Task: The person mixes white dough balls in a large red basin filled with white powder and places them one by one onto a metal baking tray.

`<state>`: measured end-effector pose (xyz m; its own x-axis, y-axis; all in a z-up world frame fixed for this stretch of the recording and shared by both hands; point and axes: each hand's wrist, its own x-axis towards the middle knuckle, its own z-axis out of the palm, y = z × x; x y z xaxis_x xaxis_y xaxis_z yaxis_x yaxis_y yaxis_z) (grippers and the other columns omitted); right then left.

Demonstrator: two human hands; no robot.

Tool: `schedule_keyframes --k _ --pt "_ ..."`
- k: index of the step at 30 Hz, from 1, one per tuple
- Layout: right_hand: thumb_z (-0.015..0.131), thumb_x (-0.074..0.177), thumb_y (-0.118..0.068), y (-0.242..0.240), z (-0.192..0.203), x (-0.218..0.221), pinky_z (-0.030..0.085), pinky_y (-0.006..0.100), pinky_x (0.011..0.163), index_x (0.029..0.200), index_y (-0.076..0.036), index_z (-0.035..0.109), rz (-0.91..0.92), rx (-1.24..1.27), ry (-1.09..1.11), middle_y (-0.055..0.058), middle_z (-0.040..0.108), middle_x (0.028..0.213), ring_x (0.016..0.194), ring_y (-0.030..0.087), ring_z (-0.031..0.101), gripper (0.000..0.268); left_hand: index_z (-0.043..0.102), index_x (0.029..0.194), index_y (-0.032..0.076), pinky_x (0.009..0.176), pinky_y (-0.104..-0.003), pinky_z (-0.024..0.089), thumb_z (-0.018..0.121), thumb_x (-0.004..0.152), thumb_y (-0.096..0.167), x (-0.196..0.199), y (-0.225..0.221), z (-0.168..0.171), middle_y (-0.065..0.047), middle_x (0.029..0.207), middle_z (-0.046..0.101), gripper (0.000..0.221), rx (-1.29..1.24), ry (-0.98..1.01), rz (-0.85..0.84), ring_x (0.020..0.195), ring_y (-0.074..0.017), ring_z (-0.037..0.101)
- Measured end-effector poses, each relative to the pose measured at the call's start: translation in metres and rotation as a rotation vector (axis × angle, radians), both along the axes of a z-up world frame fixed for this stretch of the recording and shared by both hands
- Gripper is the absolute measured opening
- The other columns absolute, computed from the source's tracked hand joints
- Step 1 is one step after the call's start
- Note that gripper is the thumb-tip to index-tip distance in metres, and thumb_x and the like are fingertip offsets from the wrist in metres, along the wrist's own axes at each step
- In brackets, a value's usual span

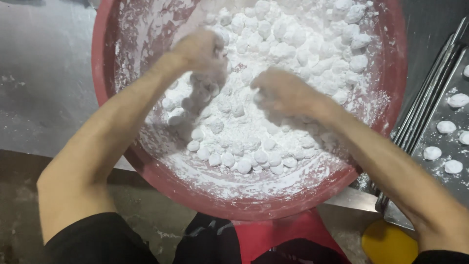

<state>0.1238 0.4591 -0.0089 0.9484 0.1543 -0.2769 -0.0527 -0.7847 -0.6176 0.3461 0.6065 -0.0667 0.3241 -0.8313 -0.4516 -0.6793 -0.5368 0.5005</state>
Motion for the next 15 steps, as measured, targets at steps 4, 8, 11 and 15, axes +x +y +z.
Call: schedule_keyframes --k 4,8,11,15 --pt "0.066 0.087 -0.029 -0.051 0.022 0.001 0.05 0.046 0.103 0.127 -0.015 0.065 -0.501 0.251 0.181 0.002 0.063 0.128 0.117 0.021 0.063 0.042 0.071 0.09 0.007 0.074 -0.033 0.059 0.059 0.086 0.012 0.01 0.004 0.02 -0.004 0.079 0.069 0.014 -0.237 0.33 0.353 0.073 -0.011 0.068" --pt "0.074 0.09 -0.022 -0.068 0.026 0.009 0.048 0.051 0.108 0.12 -0.005 0.064 -0.519 0.946 0.04 0.011 0.06 0.123 0.125 0.025 0.06 0.035 0.074 0.096 0.0 0.076 -0.041 0.056 0.062 0.088 0.012 -0.007 -0.009 0.009 -0.013 0.091 0.07 0.019 -0.134 0.429 0.198 0.082 -0.0202 0.066" --pt "0.062 0.093 -0.024 -0.039 0.017 0.019 0.051 0.044 0.105 0.12 -0.006 0.061 -0.812 0.52 0.281 0.009 0.062 0.122 0.118 0.024 0.065 0.033 0.071 0.108 0.003 0.085 -0.038 0.058 0.067 0.079 0.01 -0.04 -0.023 -0.017 -0.016 0.101 0.07 0.03 -0.108 0.134 -0.045 0.093 -0.0251 0.067" --pt "0.06 0.096 -0.017 -0.013 -0.009 0.028 0.046 0.043 0.103 0.126 -0.006 0.064 -0.391 0.035 0.15 0.012 0.061 0.122 0.116 0.029 0.06 0.032 0.075 0.1 0.004 0.083 -0.047 0.058 0.071 0.084 0.017 -0.062 -0.027 -0.046 -0.018 0.1 0.068 0.021 -0.103 -0.078 -0.269 0.092 -0.0307 0.068"
